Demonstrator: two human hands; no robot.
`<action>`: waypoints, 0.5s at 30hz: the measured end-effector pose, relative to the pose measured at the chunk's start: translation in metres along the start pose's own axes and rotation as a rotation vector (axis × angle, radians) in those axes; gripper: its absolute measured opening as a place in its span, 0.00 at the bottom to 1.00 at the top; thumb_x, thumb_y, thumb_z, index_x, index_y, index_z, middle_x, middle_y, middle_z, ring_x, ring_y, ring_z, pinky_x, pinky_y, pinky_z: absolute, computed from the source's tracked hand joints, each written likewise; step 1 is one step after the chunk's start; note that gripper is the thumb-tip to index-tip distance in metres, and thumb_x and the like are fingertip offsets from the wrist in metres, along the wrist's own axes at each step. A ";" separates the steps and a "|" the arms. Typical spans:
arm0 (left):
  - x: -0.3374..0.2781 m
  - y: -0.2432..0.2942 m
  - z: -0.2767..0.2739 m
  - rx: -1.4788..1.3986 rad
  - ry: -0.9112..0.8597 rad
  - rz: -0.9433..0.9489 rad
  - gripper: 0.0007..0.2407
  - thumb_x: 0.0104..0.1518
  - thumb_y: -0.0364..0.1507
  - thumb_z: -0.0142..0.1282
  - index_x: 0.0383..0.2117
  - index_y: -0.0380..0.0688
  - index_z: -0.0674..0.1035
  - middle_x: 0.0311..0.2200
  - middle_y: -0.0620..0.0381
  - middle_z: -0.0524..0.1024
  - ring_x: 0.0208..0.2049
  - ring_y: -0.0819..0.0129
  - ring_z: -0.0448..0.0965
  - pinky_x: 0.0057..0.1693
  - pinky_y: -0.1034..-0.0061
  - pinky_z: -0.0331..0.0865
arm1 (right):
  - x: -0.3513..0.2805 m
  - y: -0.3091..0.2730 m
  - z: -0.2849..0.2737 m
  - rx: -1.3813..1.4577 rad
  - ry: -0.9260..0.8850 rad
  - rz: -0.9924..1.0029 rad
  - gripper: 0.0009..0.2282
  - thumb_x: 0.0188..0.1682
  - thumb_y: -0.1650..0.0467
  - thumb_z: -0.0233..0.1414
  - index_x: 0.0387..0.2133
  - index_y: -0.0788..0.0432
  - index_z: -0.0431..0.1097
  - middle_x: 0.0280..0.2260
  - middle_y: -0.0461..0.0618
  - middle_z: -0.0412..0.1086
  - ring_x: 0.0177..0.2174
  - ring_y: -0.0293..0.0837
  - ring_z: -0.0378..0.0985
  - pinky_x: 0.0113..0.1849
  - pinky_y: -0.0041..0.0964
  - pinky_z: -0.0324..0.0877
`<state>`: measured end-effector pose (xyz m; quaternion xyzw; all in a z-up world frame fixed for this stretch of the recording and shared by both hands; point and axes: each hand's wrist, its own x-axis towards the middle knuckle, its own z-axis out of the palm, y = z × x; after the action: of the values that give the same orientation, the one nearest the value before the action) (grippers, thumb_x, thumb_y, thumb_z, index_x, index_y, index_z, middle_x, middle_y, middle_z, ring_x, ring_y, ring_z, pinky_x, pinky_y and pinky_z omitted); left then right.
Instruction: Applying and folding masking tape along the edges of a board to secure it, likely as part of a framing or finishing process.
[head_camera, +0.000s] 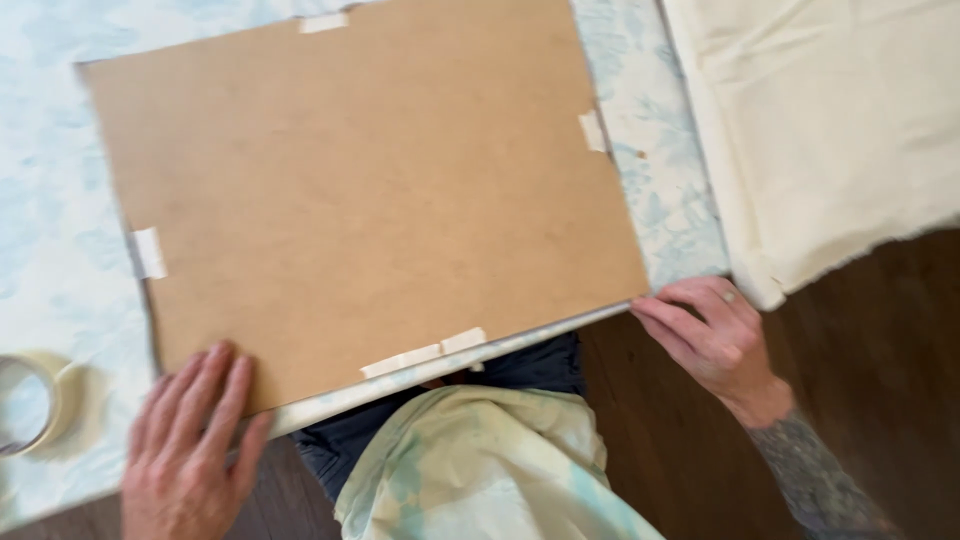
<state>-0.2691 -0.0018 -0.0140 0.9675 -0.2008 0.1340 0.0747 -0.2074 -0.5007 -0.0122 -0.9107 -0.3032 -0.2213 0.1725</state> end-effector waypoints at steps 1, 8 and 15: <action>0.000 0.000 0.000 0.049 0.024 -0.009 0.22 0.61 0.35 0.59 0.60 0.37 0.78 0.64 0.43 0.75 0.65 0.51 0.75 0.71 0.59 0.66 | 0.000 0.003 0.000 0.009 0.002 -0.015 0.05 0.48 0.77 0.65 0.35 0.64 0.79 0.33 0.53 0.73 0.33 0.48 0.76 0.38 0.42 0.74; -0.002 0.003 0.004 0.089 0.069 -0.060 0.17 0.65 0.31 0.59 0.58 0.39 0.83 0.62 0.44 0.80 0.63 0.50 0.80 0.69 0.58 0.72 | -0.012 0.014 0.004 -0.001 0.002 -0.017 0.06 0.50 0.77 0.65 0.38 0.61 0.78 0.34 0.52 0.72 0.33 0.48 0.75 0.37 0.42 0.74; 0.000 -0.001 0.004 0.089 0.082 -0.030 0.18 0.63 0.33 0.61 0.57 0.39 0.84 0.61 0.44 0.80 0.62 0.50 0.81 0.68 0.60 0.72 | -0.021 0.022 0.007 -0.006 0.017 -0.008 0.06 0.49 0.76 0.65 0.38 0.61 0.78 0.34 0.52 0.71 0.34 0.49 0.75 0.38 0.44 0.73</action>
<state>-0.2678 -0.0019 -0.0180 0.9665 -0.1768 0.1813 0.0417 -0.2065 -0.5236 -0.0328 -0.9081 -0.3044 -0.2308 0.1713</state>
